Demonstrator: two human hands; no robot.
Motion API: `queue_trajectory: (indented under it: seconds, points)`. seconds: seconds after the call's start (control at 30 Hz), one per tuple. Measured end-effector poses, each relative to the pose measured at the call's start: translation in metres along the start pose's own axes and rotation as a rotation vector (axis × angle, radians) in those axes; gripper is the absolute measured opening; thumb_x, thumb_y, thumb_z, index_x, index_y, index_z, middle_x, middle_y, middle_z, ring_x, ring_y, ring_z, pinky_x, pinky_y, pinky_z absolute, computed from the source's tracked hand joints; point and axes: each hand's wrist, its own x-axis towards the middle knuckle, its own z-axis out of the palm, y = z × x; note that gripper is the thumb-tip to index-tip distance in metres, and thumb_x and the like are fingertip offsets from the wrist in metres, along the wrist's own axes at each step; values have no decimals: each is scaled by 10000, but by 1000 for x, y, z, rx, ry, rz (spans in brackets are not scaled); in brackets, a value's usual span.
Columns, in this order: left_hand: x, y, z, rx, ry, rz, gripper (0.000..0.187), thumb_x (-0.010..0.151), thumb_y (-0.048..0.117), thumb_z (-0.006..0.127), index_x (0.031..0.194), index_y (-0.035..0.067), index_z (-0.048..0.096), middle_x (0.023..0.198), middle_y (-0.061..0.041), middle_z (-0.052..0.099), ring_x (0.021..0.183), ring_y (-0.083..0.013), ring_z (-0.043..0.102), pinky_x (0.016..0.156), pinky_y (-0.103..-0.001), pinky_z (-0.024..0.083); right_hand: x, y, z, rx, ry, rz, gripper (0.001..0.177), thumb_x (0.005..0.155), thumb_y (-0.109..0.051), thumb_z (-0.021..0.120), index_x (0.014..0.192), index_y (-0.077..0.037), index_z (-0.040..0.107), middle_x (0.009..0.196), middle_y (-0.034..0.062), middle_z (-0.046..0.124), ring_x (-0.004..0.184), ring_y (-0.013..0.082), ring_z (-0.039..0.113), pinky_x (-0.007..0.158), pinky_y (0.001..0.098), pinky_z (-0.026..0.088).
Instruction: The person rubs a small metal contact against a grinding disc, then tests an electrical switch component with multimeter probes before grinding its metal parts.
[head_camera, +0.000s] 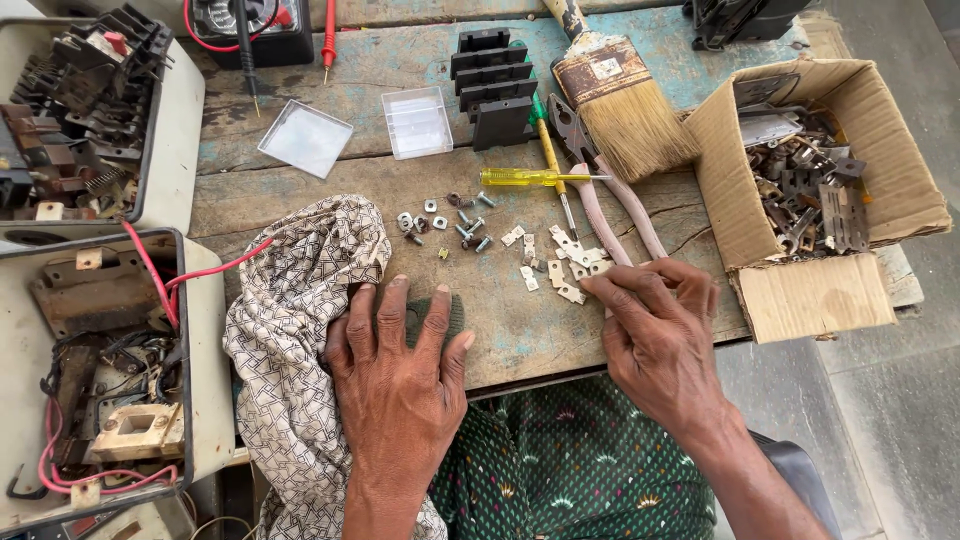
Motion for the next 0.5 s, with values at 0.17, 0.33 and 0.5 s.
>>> queue_trajectory:
  seconds: [0.17,0.33,0.5]
  points:
    - [-1,0,0,23,5,18,456,991,473,532,1281,165,701,1358,-141,541,1332,-374,419,1101,-590,308,-7,7,3,145,66,-10,318,857,-8,679,1101,-197,756,1148,-81,702,1185,212,514,1065,369,370]
    - [-2,0,3,39,4,34,446,1002,465,520,1288,173,696,1368,-138,545,1334,-378,421,1115,-579,308,-9,9,5,97,-3,-115,314,823,-71,689,1098,-207,759,1156,-58,694,1195,232,499,1067,422,330]
    - [-3,-1,3,32,15,48,441,1006,452,510,1308,183,689,1379,-130,556,1334,-384,417,1116,-579,298,-9,4,0,91,-42,-72,338,874,-101,663,1187,-189,757,1258,-44,647,1252,225,452,1072,438,309]
